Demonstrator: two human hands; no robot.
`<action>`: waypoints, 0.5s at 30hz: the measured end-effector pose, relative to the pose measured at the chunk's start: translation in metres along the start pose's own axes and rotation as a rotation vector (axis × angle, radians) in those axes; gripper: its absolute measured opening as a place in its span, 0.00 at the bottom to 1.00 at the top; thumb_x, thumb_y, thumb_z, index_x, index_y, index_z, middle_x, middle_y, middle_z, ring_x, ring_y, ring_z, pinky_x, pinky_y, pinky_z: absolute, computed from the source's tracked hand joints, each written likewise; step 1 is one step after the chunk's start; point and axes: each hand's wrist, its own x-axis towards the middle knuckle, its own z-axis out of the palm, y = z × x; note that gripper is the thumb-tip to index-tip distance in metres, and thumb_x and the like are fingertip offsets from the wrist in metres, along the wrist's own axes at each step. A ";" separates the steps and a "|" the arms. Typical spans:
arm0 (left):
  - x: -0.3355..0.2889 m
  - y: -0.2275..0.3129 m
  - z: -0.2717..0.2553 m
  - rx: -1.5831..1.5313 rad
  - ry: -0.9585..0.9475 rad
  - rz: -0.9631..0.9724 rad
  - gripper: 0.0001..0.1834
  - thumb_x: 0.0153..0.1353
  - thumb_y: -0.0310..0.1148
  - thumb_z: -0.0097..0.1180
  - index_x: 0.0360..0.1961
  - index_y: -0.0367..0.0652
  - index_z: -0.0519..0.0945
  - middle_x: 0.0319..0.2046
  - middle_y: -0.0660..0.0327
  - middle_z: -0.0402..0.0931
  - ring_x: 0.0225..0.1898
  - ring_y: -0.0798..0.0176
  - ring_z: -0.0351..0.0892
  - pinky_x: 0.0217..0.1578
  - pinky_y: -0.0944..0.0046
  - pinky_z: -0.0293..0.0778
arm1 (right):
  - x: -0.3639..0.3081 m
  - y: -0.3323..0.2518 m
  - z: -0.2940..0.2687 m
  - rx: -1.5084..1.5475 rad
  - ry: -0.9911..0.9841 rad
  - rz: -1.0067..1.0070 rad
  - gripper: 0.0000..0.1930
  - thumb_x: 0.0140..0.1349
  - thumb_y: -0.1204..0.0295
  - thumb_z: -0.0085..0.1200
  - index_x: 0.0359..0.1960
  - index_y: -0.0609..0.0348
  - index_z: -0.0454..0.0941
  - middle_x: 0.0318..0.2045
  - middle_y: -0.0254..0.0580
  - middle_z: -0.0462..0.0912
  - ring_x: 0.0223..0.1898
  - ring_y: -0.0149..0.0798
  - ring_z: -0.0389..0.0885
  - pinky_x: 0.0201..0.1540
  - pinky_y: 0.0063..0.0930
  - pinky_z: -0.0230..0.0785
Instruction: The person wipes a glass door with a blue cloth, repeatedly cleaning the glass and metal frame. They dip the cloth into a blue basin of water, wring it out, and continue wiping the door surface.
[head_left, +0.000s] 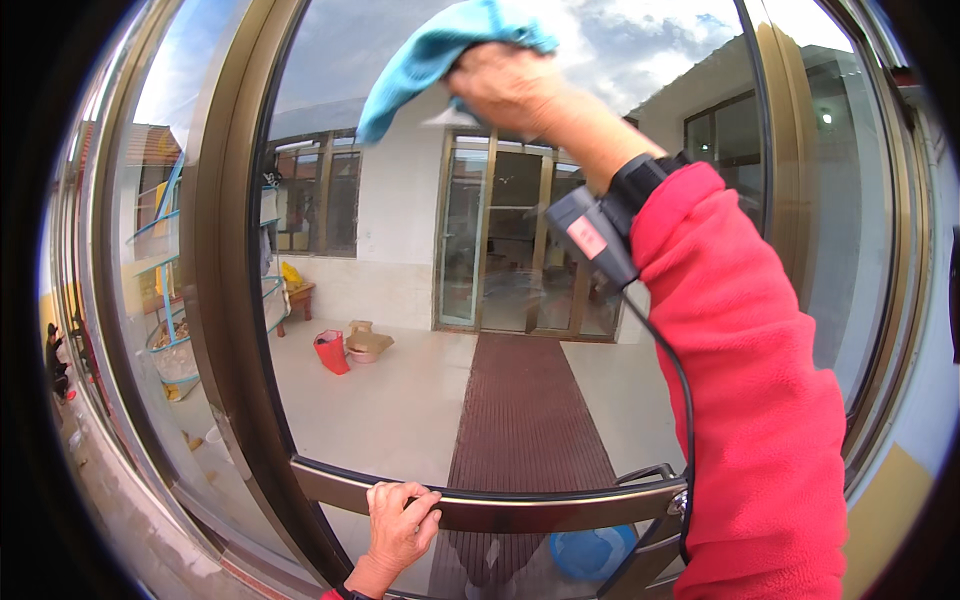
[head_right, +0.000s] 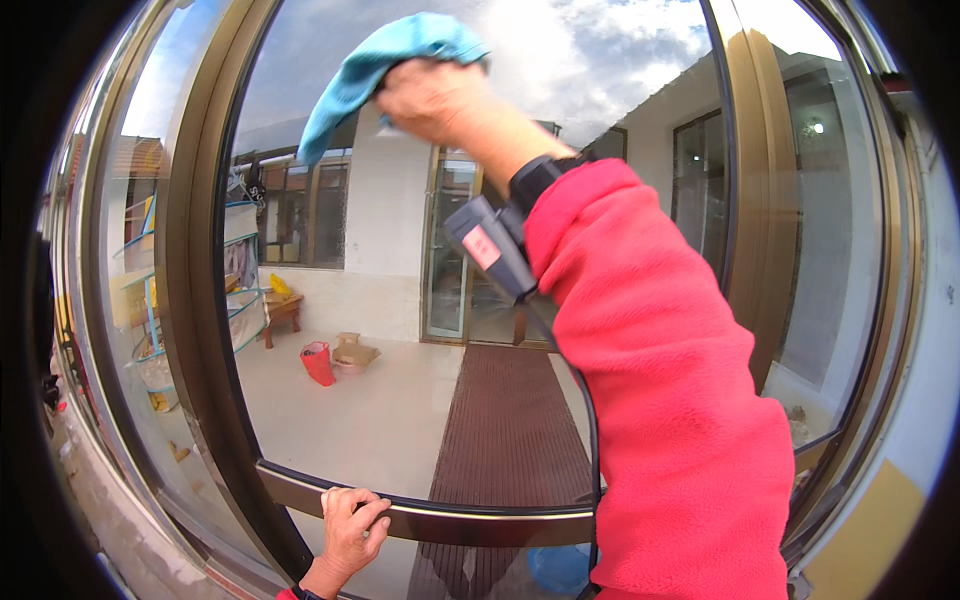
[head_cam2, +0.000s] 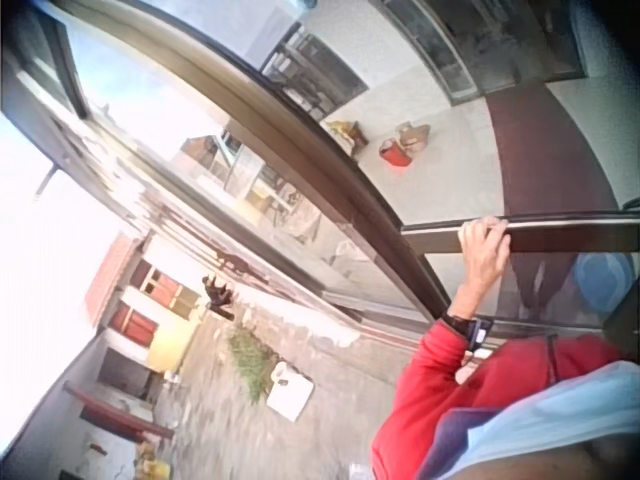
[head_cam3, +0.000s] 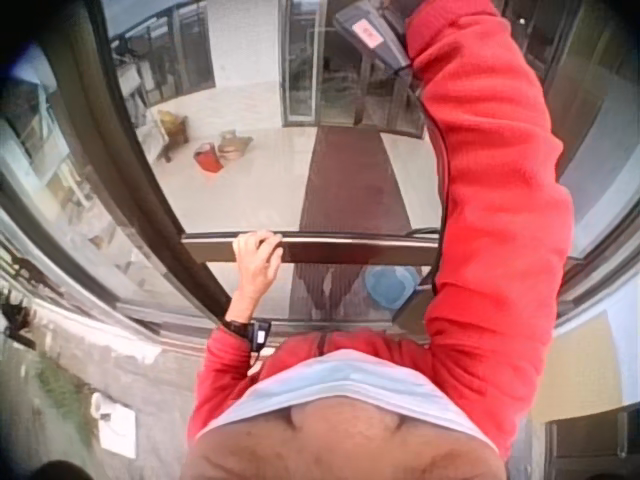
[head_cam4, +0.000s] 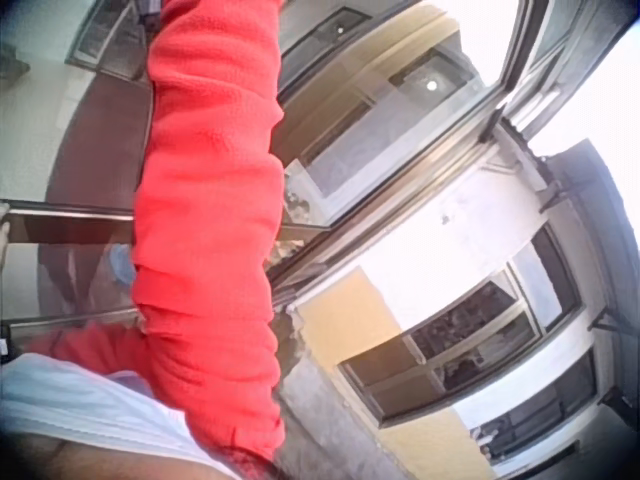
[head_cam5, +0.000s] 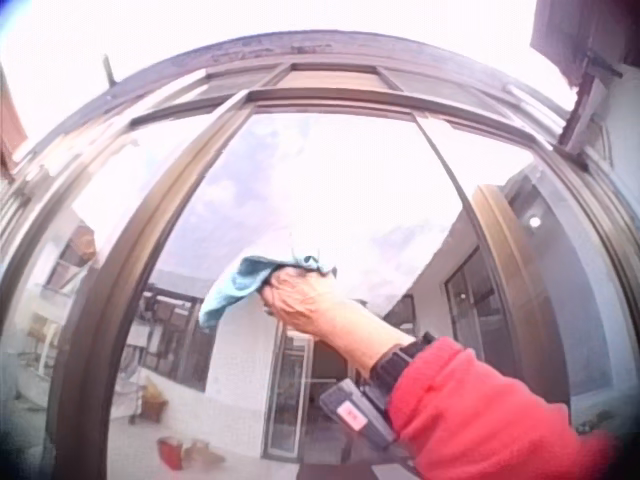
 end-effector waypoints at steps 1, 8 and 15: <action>0.000 0.001 -0.001 0.005 0.001 0.002 0.16 0.43 0.28 0.66 0.37 0.47 0.82 0.38 0.65 0.74 0.42 0.57 0.69 0.46 0.53 0.61 | -0.003 0.026 0.002 -0.031 -0.146 0.150 0.09 0.63 0.67 0.49 0.39 0.51 0.82 0.36 0.40 0.82 0.38 0.45 0.83 0.33 0.38 0.78; -0.002 0.002 -0.011 -0.051 -0.059 -0.008 0.21 0.45 0.31 0.67 0.44 0.48 0.81 0.43 0.65 0.73 0.46 0.55 0.70 0.51 0.53 0.62 | -0.041 0.030 -0.007 -0.252 -0.053 0.273 0.13 0.62 0.64 0.50 0.40 0.53 0.83 0.40 0.46 0.82 0.45 0.51 0.79 0.50 0.51 0.70; 0.012 -0.030 -0.052 -0.006 0.002 0.120 0.23 0.46 0.31 0.67 0.46 0.45 0.79 0.50 0.59 0.75 0.49 0.52 0.72 0.54 0.48 0.66 | -0.011 -0.131 -0.029 0.260 0.077 -0.026 0.12 0.61 0.63 0.48 0.38 0.52 0.83 0.40 0.43 0.80 0.51 0.48 0.75 0.56 0.50 0.66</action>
